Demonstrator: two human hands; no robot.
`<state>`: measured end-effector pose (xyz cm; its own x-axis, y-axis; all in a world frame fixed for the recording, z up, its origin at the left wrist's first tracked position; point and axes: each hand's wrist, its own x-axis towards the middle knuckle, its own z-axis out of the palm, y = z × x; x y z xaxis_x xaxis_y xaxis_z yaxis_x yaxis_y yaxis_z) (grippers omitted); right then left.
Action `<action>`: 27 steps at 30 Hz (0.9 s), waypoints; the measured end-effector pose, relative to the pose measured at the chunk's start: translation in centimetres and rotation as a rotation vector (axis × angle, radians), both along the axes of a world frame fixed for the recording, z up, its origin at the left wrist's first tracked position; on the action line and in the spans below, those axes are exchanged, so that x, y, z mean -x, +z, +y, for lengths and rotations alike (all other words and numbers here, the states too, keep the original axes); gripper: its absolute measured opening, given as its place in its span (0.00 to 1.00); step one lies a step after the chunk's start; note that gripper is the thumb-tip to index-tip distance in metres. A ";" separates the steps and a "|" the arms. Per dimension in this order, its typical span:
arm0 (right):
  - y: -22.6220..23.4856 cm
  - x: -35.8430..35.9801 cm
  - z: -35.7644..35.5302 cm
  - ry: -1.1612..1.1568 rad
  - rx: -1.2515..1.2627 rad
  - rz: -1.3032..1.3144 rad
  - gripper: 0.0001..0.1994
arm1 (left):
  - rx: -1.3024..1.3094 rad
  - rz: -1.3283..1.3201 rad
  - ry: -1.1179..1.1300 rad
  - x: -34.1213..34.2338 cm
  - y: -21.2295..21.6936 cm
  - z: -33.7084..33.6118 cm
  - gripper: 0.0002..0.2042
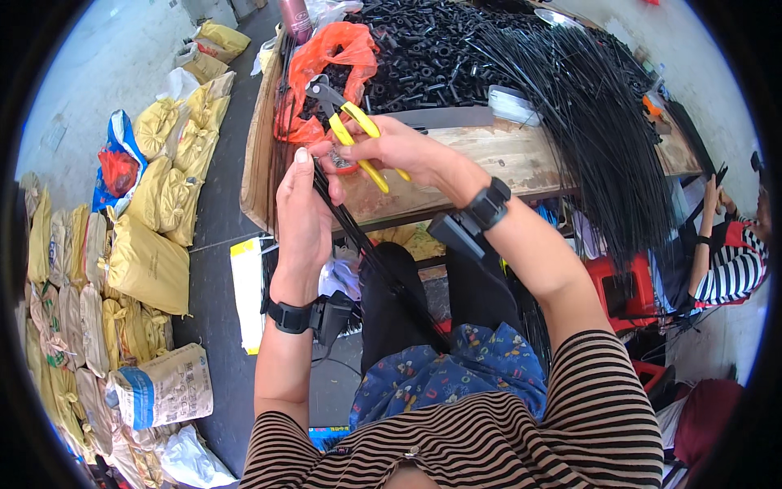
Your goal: Assembling components for umbrella manufacturing at a workbench.
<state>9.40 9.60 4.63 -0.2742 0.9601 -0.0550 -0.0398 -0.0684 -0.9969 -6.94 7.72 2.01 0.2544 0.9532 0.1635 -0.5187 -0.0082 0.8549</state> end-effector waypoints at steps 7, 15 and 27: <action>0.9 -1.5 -3.2 0.092 -0.150 0.167 0.14 | -0.002 -0.036 -0.041 -2.3 1.9 -1.0 0.19; 1.8 -2.0 -4.8 -0.134 -0.328 0.130 0.11 | -0.023 0.001 -0.185 -3.8 3.1 -1.5 0.22; 2.2 -2.7 -6.0 -0.189 -0.300 0.159 0.08 | -0.011 -0.002 -0.250 -4.8 3.9 -2.1 0.23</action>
<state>12.11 3.64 6.86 -0.0733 0.9616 0.2645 -0.1798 0.2482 -0.9519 -2.15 5.65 5.95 0.4818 0.8587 0.1744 -0.5077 0.1114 0.8543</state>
